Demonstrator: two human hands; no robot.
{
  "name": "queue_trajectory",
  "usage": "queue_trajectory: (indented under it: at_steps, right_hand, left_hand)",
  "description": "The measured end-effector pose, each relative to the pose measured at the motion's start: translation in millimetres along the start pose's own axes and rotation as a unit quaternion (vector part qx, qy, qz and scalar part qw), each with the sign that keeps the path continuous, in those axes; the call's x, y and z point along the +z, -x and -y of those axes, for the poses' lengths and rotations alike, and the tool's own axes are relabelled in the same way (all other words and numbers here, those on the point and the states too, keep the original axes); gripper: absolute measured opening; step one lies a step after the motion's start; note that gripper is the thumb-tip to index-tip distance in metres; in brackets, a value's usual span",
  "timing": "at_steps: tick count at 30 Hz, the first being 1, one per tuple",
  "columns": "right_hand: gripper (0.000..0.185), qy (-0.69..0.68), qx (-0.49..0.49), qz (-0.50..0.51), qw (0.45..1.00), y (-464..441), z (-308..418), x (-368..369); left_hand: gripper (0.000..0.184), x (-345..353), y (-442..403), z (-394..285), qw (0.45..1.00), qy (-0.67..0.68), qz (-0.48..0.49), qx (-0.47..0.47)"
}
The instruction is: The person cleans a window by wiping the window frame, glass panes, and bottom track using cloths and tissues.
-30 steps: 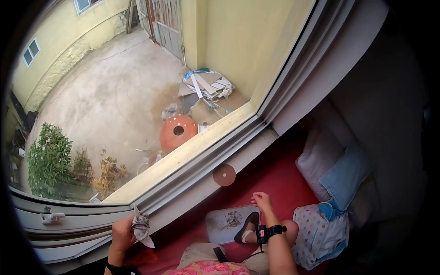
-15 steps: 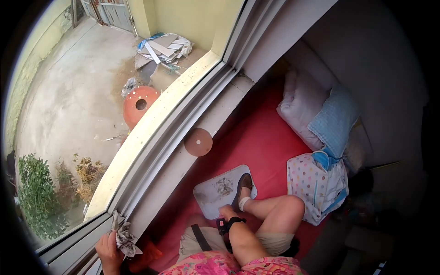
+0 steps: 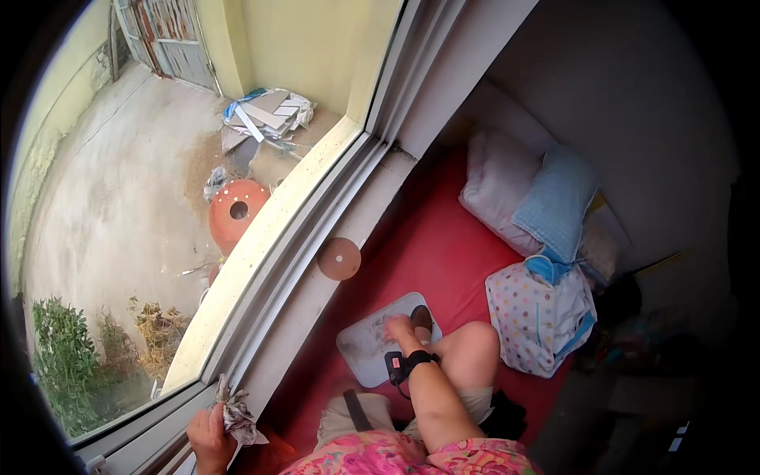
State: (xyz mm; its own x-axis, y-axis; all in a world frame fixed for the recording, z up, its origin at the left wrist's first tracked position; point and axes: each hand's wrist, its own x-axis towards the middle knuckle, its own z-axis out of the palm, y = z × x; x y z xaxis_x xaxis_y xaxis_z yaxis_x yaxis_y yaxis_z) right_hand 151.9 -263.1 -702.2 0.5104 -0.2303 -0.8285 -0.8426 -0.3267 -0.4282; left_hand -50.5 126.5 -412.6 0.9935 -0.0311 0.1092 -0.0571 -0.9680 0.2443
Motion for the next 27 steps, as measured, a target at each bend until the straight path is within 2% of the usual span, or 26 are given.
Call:
queue_trajectory:
  at_steps: [4, 6, 8, 9, 11, 12, 16, 18, 19, 20, 21, 24, 26, 27]
  right_hand:
    - [0.025, -0.111, -0.023, 0.027, 0.993, 8, 35, 5]
    - [0.027, -0.149, -0.01, 0.139, 0.979, 10, 56, -6]
    - [0.029, -0.058, -0.006, 0.123, 0.991, 24, 117, -32]
    - [0.033, -0.024, -0.052, 0.108, 0.993, 35, 150, -51]
    - [0.027, 0.003, -0.162, 0.027, 0.986, 49, 219, -89]
    - [0.024, 0.013, -0.202, -0.013, 0.979, 69, 254, -111]
    - [0.016, 0.074, -0.33, -0.155, 0.928, 103, 321, -182]
    - [0.02, 0.156, -0.319, -0.206, 0.912, 108, 318, -206]
    - [0.022, 0.196, -0.318, -0.226, 0.9, 110, 310, -216]
    - [0.022, 0.193, -0.312, -0.231, 0.901, 111, 300, -224]
    - [0.023, 0.246, -0.285, -0.218, 0.9, 113, 287, -231]
    - [0.019, 0.331, -0.252, -0.142, 0.898, 100, 226, -263]
    - [0.019, 0.274, -0.142, -0.088, 0.947, 104, 172, -277]
    - [0.021, 0.282, -0.108, -0.051, 0.952, 97, 136, -290]
  left_hand:
    - [0.044, 2, -4, -2, 0.999, 0.015, -0.034, 0.029]
    - [0.045, 4, -4, -1, 0.999, 0.012, -0.031, 0.032]
    - [0.04, 4, 2, 5, 0.999, -0.019, 0.012, 0.028]
    - [0.04, 6, 7, 9, 0.999, -0.019, 0.01, 0.036]
    - [0.049, 11, 14, 13, 0.993, -0.05, 0.105, -0.016]
    - [0.042, 2, -2, 1, 0.998, -0.038, -0.016, 0.04]
    - [0.038, 14, 2, 9, 0.998, 0.007, -0.041, 0.035]
    - [0.037, 20, 5, 13, 1.0, 0.0, 0.022, -0.017]
    - [0.037, 21, 4, 14, 1.0, 0.002, 0.027, -0.009]
    - [0.036, 22, 3, 14, 0.997, -0.011, 0.071, -0.026]
    - [0.035, 24, 3, 13, 0.992, -0.024, 0.115, -0.043]
    - [0.034, 20, 6, 15, 0.992, -0.009, 0.118, -0.034]
    - [0.035, 17, 6, 14, 0.994, 0.013, 0.107, -0.03]
    - [0.036, 17, 5, 14, 0.995, 0.03, 0.092, -0.029]
